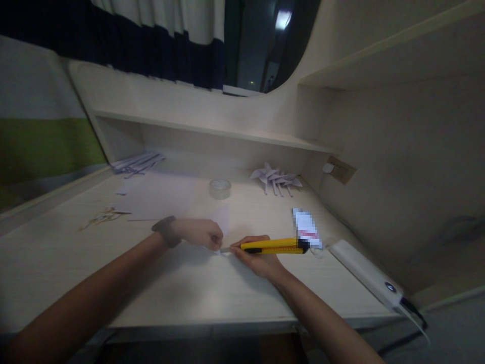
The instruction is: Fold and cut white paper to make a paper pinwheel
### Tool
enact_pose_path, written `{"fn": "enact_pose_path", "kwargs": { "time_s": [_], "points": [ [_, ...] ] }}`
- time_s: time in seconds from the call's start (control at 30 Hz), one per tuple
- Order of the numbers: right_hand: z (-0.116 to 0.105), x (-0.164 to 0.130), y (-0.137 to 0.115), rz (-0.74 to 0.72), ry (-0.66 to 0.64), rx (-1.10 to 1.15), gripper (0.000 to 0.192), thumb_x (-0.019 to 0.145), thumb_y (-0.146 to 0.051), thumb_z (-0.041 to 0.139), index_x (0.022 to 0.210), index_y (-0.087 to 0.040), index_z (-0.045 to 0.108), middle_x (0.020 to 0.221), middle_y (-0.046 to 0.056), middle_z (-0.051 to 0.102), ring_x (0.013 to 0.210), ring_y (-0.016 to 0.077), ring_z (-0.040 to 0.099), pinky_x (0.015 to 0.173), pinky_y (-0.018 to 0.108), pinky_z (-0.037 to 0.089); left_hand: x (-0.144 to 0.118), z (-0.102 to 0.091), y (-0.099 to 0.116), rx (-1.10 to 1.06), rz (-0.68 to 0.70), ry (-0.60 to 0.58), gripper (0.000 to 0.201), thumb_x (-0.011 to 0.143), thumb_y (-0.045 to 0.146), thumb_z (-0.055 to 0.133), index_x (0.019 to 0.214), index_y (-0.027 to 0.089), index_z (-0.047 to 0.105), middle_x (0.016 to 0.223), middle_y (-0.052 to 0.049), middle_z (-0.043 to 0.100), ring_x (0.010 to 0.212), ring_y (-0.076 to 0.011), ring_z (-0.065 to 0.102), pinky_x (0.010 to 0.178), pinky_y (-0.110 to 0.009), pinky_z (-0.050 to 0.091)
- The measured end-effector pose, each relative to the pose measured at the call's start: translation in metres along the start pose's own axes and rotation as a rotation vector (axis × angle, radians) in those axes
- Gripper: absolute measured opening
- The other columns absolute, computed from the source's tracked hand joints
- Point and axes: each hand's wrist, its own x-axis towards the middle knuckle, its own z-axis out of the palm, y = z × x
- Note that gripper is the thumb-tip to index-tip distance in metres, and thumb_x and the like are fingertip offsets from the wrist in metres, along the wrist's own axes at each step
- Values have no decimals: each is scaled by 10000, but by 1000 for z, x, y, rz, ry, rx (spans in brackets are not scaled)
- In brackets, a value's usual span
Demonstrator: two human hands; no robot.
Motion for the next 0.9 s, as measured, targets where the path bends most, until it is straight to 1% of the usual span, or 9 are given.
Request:
{"fn": "enact_pose_path", "kwargs": {
  "time_s": [0.17, 0.33, 0.5, 0.67, 0.8, 0.9],
  "points": [
    [0, 1, 4, -8, 8, -15, 211, 711, -369, 679, 699, -160, 711, 726, 59, 714, 679, 188, 666, 651, 295, 551, 2, 0, -2, -48, -11, -21, 187, 705, 186, 525, 773, 113, 683, 713, -35, 657, 648, -139, 540, 590, -224, 401],
    [0, 1, 1, 33, 20, -30, 192, 684, -340, 701, 656, -150, 703, 698, 58, 714, 649, 181, 665, 629, 269, 554, 3, -1, -3, -88, -39, -37, 187, 691, 201, 529, 760, 119, 682, 679, -22, 643, 634, -138, 524, 575, -222, 392],
    [1, 1, 2, 14, 9, -11, 190, 694, -341, 695, 674, -153, 712, 670, 56, 711, 640, 184, 670, 621, 268, 557, 2, -1, -4, -127, -56, -45, 155, 669, 178, 528, 723, 119, 661, 645, -6, 603, 621, -132, 506, 570, -222, 381],
    [1, 1, 3, -3, 28, 7, 188, 689, -343, 704, 667, -156, 710, 674, 59, 714, 633, 186, 675, 609, 268, 562, 5, 1, -12, -169, -12, -51, 126, 661, 176, 527, 680, 125, 640, 631, 1, 582, 614, -132, 501, 581, -230, 385],
    [1, 1, 4, -25, 25, 36, 193, 699, -349, 694, 677, -157, 709, 721, 70, 725, 662, 191, 683, 630, 279, 569, 5, 2, -13, -171, -19, -44, 130, 668, 183, 532, 698, 126, 644, 642, -1, 589, 619, -133, 505, 576, -231, 380],
    [1, 1, 4, -22, 27, 9, 182, 700, -336, 695, 674, -156, 711, 702, 68, 722, 653, 189, 683, 636, 280, 569, 3, 1, -11, -168, -32, -37, 135, 684, 194, 532, 707, 128, 647, 643, 0, 594, 614, -129, 502, 570, -229, 375]
  ]
}}
